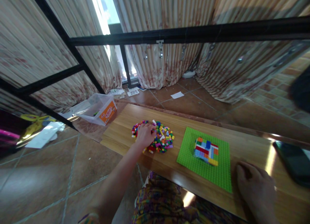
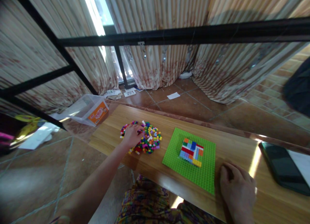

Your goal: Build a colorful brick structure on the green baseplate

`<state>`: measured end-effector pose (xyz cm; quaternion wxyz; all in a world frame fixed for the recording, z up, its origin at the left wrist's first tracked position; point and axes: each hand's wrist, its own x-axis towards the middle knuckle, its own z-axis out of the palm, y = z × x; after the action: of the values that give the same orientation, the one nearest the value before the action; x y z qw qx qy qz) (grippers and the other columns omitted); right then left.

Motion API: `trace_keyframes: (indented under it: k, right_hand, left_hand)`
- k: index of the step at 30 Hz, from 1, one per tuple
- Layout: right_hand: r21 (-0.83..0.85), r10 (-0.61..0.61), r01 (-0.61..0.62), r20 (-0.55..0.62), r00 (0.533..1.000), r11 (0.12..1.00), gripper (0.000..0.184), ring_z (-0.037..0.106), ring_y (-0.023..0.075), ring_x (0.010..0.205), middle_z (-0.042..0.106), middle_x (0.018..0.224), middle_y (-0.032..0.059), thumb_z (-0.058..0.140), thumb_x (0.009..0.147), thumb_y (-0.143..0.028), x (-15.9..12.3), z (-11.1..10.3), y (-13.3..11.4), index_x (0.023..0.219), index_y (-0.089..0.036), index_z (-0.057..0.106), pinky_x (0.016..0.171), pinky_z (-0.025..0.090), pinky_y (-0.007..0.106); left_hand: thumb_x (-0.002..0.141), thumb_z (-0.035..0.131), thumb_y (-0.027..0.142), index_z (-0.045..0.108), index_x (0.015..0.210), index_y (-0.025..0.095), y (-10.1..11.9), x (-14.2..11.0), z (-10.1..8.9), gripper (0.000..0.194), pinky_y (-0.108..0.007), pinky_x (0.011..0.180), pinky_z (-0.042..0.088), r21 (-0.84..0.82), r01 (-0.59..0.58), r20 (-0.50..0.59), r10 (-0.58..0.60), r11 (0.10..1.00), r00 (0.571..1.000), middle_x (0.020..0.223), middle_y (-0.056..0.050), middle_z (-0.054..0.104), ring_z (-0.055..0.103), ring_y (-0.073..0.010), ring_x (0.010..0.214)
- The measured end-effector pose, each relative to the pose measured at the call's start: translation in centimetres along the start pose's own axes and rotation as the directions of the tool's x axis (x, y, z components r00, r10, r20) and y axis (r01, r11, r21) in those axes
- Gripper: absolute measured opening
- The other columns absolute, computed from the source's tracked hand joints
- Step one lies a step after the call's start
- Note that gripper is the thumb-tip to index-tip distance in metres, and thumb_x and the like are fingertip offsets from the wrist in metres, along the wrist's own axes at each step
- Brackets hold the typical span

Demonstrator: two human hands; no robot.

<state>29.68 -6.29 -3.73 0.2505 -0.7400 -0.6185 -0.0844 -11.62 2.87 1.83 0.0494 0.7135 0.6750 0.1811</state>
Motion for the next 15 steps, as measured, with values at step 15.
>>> trace_keyframes:
  k: [15]
  right_hand:
    - [0.012,0.024,-0.024,0.009,1.0,1.0,0.041,0.061,0.0314,0.093,0.069,0.101,0.0144,0.041,0.085,-0.043,0.0,-0.1,-0.4,0.092,-0.016,0.071,0.085,0.048,0.047]
  left_hand:
    - [0.079,0.056,0.019,0.069,0.107,0.022,0.2,3.4,-0.4,0.031,-0.043,0.092,0.041,0.036,0.017,0.064,-0.019,0.999,0.998,0.105,-0.01,0.07,0.059,-0.0286,0.104]
